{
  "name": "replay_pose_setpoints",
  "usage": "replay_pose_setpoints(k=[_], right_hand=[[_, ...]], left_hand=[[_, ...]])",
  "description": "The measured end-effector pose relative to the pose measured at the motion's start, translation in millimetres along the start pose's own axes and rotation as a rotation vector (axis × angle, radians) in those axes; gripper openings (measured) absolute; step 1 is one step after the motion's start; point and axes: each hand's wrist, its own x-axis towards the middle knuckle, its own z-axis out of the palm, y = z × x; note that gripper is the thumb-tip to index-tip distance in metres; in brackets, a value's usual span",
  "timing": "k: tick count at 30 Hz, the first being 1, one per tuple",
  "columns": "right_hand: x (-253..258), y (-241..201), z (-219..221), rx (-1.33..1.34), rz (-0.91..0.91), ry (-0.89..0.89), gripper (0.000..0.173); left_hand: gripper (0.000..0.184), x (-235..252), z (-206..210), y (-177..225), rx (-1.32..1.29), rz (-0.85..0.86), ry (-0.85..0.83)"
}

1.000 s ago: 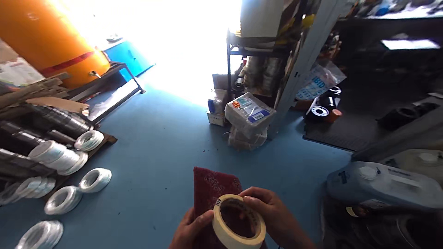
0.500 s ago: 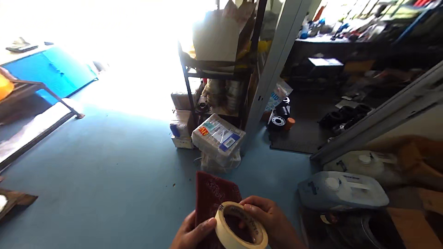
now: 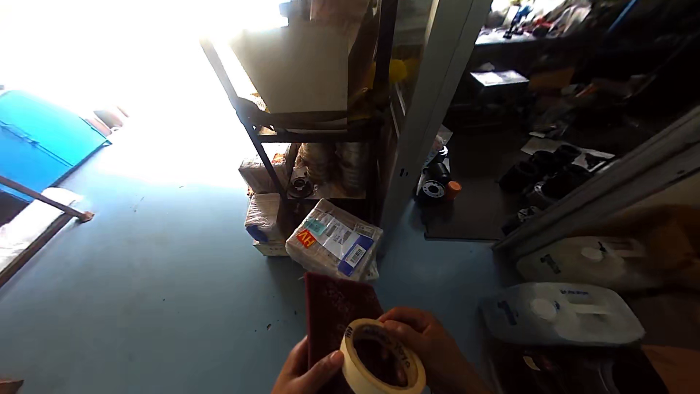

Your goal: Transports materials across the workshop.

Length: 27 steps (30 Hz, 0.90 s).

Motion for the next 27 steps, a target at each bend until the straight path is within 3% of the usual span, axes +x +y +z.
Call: replay_pose_setpoints(k=[5,9,15,27], right_hand=[[75,-29,-37,0.035,-0.043,-0.127,0.017],[122,-63,-73,0.048,-0.102,-0.242,0.018],[169,-88,-108,0.070,-0.061,-0.342,0.017],[209,-97,-121,0.108,-0.130,-0.237,0.017]], left_hand=[[0.019,65,22,26,0.073,0.051,0.091],[0.020,114,43,42,0.113,0.139,0.062],[0.020,160,63,47,0.121,0.174,0.117],[0.020,223,50,67,0.188,0.172,0.016]])
